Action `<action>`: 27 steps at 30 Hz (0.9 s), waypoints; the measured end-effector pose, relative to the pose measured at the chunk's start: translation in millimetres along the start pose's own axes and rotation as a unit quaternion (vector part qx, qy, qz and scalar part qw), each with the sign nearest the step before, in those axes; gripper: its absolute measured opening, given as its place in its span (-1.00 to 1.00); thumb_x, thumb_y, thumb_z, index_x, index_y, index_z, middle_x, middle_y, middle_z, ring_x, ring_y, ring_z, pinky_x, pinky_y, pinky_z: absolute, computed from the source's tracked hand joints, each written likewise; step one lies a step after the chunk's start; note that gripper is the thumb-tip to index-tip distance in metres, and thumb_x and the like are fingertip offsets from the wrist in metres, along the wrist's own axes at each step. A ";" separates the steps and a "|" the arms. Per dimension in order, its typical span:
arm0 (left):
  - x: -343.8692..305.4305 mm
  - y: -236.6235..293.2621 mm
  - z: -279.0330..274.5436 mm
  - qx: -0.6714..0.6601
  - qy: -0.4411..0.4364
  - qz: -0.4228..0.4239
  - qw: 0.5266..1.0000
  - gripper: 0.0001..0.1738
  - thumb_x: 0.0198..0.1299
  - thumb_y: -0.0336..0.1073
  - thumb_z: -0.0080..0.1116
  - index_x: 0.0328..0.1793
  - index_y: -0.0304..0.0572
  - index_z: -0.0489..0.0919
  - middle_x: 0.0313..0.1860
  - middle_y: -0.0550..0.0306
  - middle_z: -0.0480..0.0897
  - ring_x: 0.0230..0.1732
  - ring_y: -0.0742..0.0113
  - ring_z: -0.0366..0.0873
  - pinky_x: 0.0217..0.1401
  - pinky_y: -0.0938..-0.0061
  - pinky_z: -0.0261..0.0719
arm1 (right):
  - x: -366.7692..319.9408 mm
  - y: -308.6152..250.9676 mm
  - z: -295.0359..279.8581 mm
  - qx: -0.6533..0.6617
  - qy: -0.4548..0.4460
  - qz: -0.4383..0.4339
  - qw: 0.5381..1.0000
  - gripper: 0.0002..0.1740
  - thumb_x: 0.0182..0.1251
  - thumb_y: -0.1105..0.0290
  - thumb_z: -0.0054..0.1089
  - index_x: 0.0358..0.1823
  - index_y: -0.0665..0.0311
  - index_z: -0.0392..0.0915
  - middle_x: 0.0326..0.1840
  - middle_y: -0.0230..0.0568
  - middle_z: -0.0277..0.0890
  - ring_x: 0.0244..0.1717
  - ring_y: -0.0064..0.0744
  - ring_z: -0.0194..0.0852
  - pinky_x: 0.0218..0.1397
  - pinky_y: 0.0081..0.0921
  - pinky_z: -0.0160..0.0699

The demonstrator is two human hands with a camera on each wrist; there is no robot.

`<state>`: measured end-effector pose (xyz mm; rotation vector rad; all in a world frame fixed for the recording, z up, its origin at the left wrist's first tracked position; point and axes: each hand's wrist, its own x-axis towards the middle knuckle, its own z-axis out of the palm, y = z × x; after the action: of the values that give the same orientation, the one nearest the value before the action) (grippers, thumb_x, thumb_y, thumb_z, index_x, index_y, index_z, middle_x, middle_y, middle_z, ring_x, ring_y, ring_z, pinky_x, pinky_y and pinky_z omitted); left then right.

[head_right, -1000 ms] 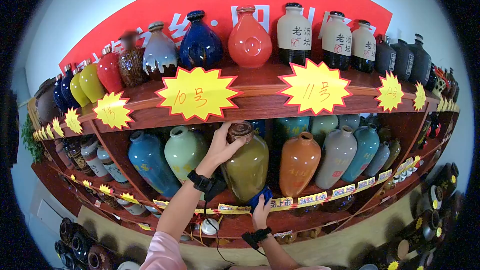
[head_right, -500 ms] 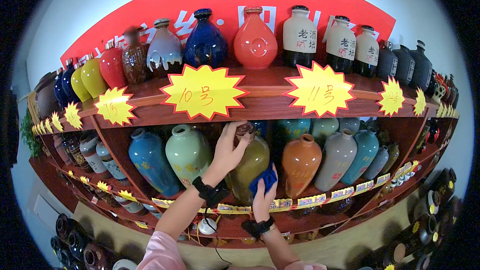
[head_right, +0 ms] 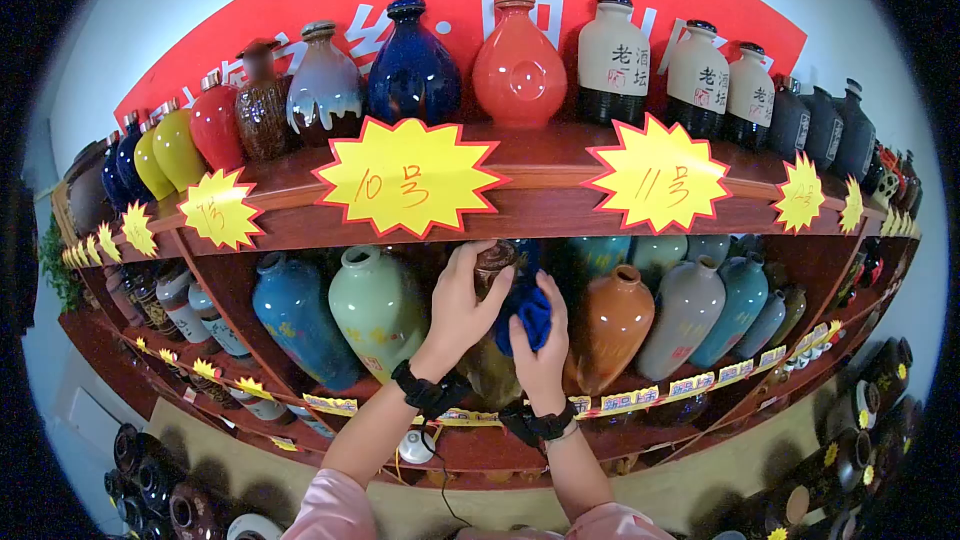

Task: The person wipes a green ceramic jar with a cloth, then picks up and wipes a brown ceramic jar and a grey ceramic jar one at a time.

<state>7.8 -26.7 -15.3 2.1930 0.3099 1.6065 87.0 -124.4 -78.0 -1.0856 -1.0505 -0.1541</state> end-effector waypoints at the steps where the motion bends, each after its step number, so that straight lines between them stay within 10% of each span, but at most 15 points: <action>1: -0.3 0.6 0.0 0.006 -0.001 -0.002 1.000 -0.55 0.17 -0.19 0.26 0.13 -0.23 0.47 -0.07 -0.14 0.58 -0.10 -0.16 0.59 -0.03 0.12 0.53 | -4.1 2.5 1.3 0.055 0.017 0.042 0.997 -0.38 0.29 0.51 0.13 0.39 0.36 0.25 0.46 -0.02 0.23 0.46 -0.11 0.19 0.51 -0.23 0.09; 8: -1.5 3.0 1.1 0.027 -0.001 -0.010 1.000 -0.51 0.13 -0.20 0.29 0.14 -0.23 0.47 -0.07 -0.12 0.58 -0.11 -0.13 0.59 -0.01 0.12 0.52 | -65.8 38.9 5.3 0.165 0.176 0.299 0.923 -0.42 0.52 0.17 -0.07 0.42 0.36 0.20 0.41 -0.12 0.26 0.35 -0.31 0.23 0.46 -0.38 0.12; 19: -1.1 5.4 -0.6 0.051 0.009 0.009 0.999 -0.49 0.12 -0.19 0.33 0.13 -0.28 0.47 -0.07 -0.17 0.60 -0.07 -0.15 0.61 0.00 0.15 0.55 | -147.0 134.6 -2.9 0.209 0.202 0.405 0.867 -0.51 0.49 0.11 -0.03 0.28 0.29 0.34 0.19 -0.18 0.44 0.17 -0.29 0.42 0.30 -0.36 0.38; 27: -1.4 4.3 1.3 0.040 0.023 0.011 0.999 -0.53 0.13 -0.19 0.30 0.10 -0.26 0.48 -0.05 -0.15 0.59 -0.09 -0.14 0.60 -0.01 0.10 0.54 | -68.1 30.9 2.8 0.075 0.122 0.158 0.977 -0.39 0.43 0.39 0.00 0.46 0.39 0.15 0.44 -0.06 0.26 0.39 -0.20 0.23 0.48 -0.31 0.12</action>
<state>8.3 -31.4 -14.9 2.2299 0.3704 1.6857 66.4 -131.6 -149.6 -1.0511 -0.6501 0.0474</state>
